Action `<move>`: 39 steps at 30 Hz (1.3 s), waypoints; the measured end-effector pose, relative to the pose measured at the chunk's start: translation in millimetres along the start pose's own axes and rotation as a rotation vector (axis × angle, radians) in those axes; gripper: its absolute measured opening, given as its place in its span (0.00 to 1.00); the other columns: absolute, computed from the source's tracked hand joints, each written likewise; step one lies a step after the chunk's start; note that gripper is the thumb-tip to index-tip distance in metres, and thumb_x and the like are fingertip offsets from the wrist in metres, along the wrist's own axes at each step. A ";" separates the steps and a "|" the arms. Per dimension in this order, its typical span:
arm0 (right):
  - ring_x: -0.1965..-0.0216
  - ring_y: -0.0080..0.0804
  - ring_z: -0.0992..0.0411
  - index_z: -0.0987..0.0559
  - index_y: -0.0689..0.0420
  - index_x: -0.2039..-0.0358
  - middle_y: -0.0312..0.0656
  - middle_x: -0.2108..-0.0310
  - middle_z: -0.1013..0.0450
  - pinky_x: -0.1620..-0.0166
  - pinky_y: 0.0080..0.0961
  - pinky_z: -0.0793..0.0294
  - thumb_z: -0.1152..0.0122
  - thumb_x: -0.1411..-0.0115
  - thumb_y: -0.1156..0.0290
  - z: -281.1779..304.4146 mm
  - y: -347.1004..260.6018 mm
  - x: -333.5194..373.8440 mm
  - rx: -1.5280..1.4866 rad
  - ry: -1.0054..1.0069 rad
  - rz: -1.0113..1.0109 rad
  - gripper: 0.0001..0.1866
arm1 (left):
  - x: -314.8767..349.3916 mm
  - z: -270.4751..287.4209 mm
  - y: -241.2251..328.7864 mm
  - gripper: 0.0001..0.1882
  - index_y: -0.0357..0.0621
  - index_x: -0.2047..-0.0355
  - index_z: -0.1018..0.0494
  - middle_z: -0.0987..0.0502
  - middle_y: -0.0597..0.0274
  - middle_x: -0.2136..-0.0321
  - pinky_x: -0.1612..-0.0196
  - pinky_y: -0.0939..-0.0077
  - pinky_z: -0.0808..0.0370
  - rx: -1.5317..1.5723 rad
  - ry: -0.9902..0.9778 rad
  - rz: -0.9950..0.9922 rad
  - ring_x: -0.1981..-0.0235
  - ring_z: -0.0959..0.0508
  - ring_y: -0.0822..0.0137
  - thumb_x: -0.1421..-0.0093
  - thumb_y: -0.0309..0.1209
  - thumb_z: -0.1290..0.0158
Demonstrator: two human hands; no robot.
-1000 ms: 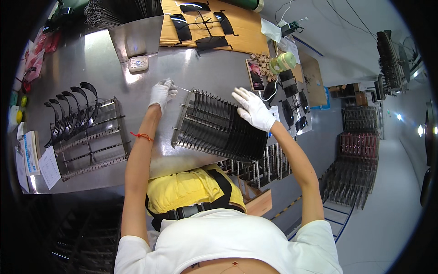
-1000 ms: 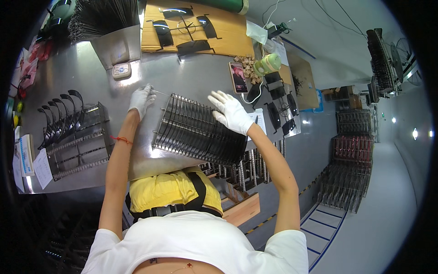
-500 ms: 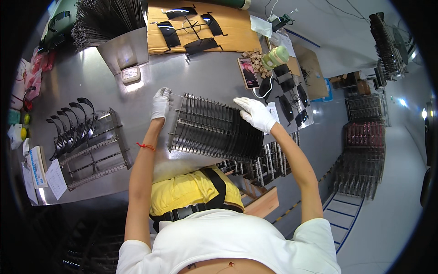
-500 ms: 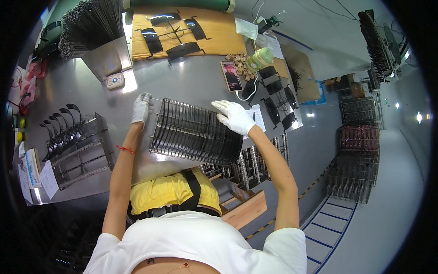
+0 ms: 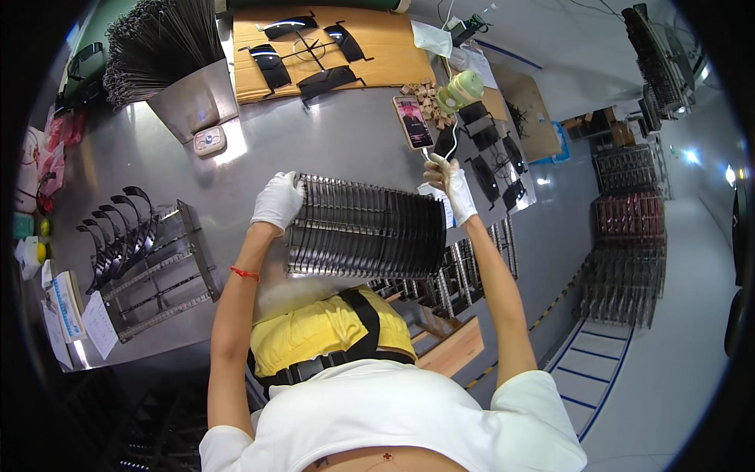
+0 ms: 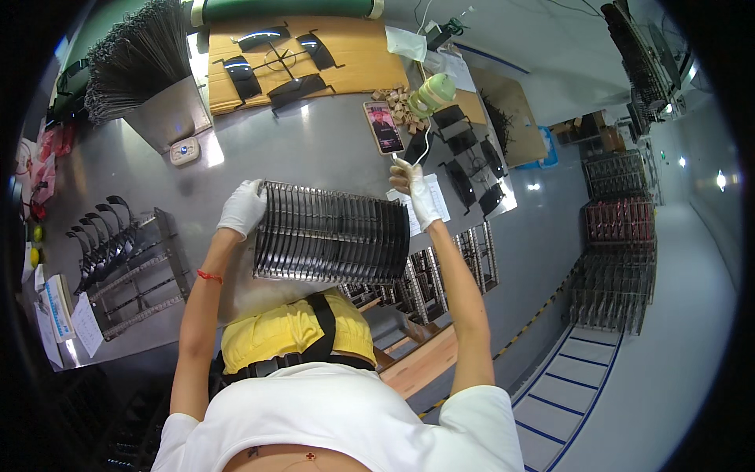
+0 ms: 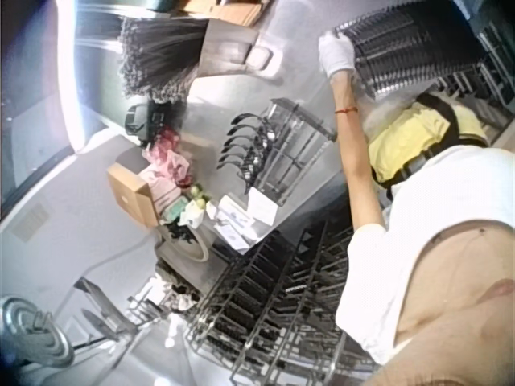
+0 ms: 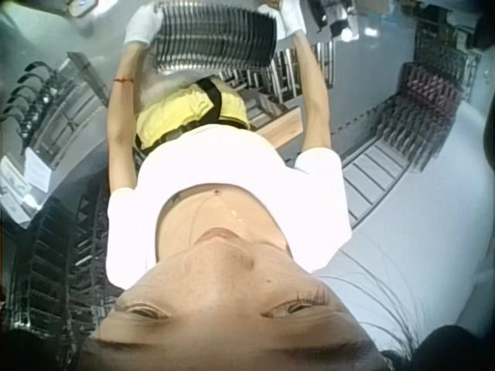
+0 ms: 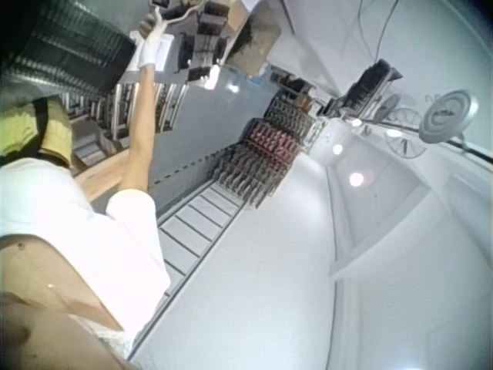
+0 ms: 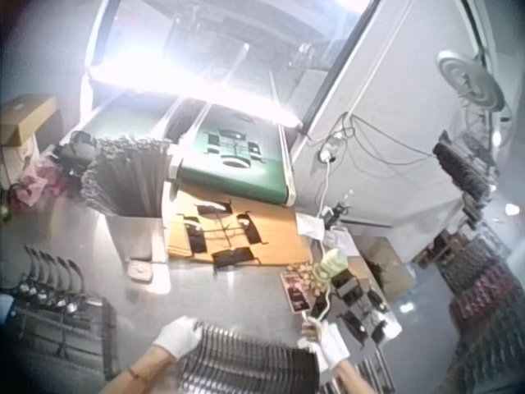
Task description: The person assembles black plastic components onto metal racks on a stainless steel workbench. They pick up parts, fit them into slots, and stack the completed racks. The person also wipes the workbench surface during the process.
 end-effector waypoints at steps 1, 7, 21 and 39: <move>0.53 0.26 0.28 0.30 0.58 0.39 0.37 0.54 0.25 0.46 0.25 0.31 0.67 0.30 0.36 1.9 16.3 -0.5 0.094 -0.027 -0.058 0.39 | -0.5 -1.6 2.9 0.20 0.40 0.48 0.28 0.24 0.41 0.52 0.47 0.54 0.26 -0.018 -0.043 -0.009 0.50 0.23 0.45 0.34 0.37 0.56; 0.70 0.20 0.28 0.16 0.60 0.64 0.34 0.72 0.22 0.62 0.22 0.27 0.63 0.29 0.40 -4.2 77.6 -6.4 0.298 -0.209 -0.273 0.37 | -7.5 -12.2 1.2 0.20 0.40 0.45 0.32 0.25 0.40 0.51 0.50 0.52 0.25 -0.100 -0.112 0.002 0.52 0.22 0.44 0.37 0.29 0.58; 0.54 0.42 0.22 0.19 0.52 0.51 0.47 0.53 0.22 0.49 0.32 0.25 0.40 0.41 0.66 43.9 -47.9 -128.7 1.005 0.374 0.309 0.17 | 9.9 17.8 -59.6 0.24 0.39 0.40 0.37 0.19 0.43 0.63 0.56 0.59 0.24 0.097 0.099 0.029 0.59 0.19 0.47 0.38 0.22 0.57; 0.57 0.55 0.25 0.20 0.55 0.58 0.55 0.58 0.25 0.54 0.44 0.24 0.42 0.44 0.65 58.2 0.3 -234.0 1.422 0.115 0.315 0.14 | 172.3 -135.6 54.1 0.25 0.72 0.36 0.35 0.29 0.53 0.40 0.37 0.57 0.33 -0.326 -0.060 -0.602 0.40 0.30 0.52 0.33 0.37 0.54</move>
Point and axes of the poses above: each hand's wrist, its own x-axis away from the middle knuckle, its own z-axis out of the back of the hand, y = z × x, the point moved 7 cm from there along -x, towards the middle knuckle
